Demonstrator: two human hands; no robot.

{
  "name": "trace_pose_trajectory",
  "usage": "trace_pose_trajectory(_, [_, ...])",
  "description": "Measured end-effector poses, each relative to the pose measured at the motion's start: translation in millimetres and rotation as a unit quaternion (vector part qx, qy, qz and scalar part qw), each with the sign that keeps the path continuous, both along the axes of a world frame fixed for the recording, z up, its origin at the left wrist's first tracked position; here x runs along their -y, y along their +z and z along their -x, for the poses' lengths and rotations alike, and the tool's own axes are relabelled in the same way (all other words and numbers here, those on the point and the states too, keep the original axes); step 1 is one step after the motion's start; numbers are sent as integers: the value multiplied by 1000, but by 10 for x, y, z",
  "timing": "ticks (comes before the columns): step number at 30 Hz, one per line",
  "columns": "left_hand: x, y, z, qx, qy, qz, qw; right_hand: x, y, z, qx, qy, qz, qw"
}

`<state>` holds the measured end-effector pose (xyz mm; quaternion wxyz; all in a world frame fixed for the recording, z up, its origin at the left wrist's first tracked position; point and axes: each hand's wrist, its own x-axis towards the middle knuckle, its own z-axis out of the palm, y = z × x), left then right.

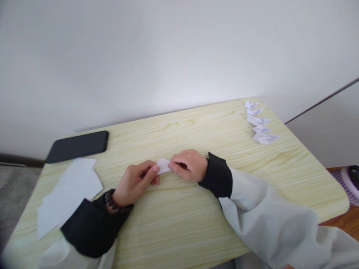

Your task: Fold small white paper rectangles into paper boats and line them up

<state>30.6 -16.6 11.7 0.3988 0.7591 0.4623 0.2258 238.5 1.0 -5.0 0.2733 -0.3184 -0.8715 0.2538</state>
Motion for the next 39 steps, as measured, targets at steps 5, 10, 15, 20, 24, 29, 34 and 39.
trace_pose_trajectory(5, [-3,22,-5,-9,-2,-5,1000,13,42,0,-23,-19,21,999])
trace_pose_trajectory(10, [-9,28,-10,-25,-8,-27,999,1,36,6,-1,-2,-15,1000])
trace_pose_trajectory(15, [2,46,3,-35,-30,-55,997,1,28,0,-5,-9,-6,1000])
trace_pose_trajectory(20, [0,32,9,-54,-41,-95,993,-5,5,4,17,-8,-27,999])
trace_pose_trajectory(24, [0,22,14,-51,-40,-92,994,-2,2,3,9,-7,-16,1000])
trace_pose_trajectory(29, [7,41,35,-6,-36,-53,998,11,12,-14,-21,-9,24,999])
trace_pose_trajectory(34, [4,56,47,14,-62,-82,995,-9,16,-10,1,23,12,1000])
trace_pose_trajectory(39, [-2,5,14,-5,-2,-88,996,-22,12,-4,16,77,-1,997])
